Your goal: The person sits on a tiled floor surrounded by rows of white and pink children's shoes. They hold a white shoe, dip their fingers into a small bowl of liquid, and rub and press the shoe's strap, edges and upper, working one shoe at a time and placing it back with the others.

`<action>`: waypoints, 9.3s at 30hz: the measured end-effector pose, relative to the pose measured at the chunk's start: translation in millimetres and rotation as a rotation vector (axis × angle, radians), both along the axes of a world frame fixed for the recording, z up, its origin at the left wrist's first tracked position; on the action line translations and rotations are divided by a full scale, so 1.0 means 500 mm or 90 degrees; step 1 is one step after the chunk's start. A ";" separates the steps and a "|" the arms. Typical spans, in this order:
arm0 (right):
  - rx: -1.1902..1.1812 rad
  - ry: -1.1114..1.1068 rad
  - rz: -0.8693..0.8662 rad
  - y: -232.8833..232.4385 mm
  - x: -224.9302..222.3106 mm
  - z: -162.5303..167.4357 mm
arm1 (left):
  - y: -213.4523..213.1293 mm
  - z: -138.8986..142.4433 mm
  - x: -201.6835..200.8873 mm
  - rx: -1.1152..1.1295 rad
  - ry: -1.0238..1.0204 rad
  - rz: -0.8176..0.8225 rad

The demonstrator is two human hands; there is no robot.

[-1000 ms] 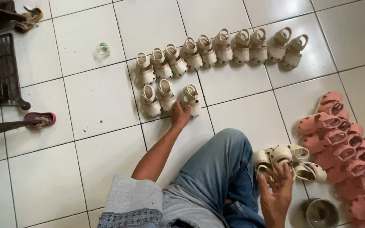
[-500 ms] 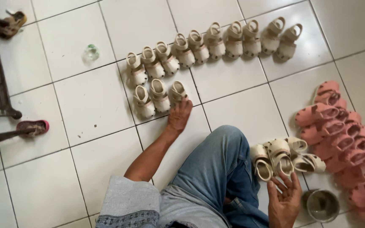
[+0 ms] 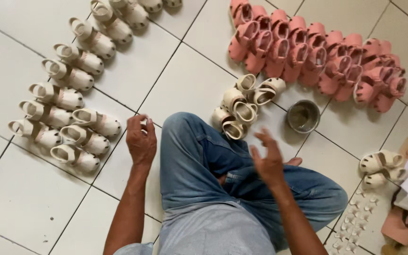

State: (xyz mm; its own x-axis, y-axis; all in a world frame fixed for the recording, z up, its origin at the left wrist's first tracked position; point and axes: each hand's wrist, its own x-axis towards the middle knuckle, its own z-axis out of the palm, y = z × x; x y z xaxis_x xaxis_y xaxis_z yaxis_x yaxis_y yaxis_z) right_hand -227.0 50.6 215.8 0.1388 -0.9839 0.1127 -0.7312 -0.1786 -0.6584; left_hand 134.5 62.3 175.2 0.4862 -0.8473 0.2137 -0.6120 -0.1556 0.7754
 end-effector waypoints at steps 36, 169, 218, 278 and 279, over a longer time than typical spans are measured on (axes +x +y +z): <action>-0.056 -0.615 -0.011 0.061 -0.006 0.251 | -0.040 0.252 -0.303 0.301 1.287 -0.681; -0.108 -0.440 -0.011 -0.008 0.084 0.304 | -0.077 0.317 -0.317 0.014 1.061 -0.546; -0.577 0.408 0.273 -0.030 -0.076 0.312 | -0.058 0.376 -0.330 0.128 1.088 -0.393; 0.105 -0.007 0.423 -0.133 0.685 -0.205 | 0.231 -0.207 -0.064 0.249 -0.180 -0.066; 0.097 -0.004 0.441 -0.130 0.689 -0.205 | 0.232 -0.208 -0.064 0.254 -0.174 -0.067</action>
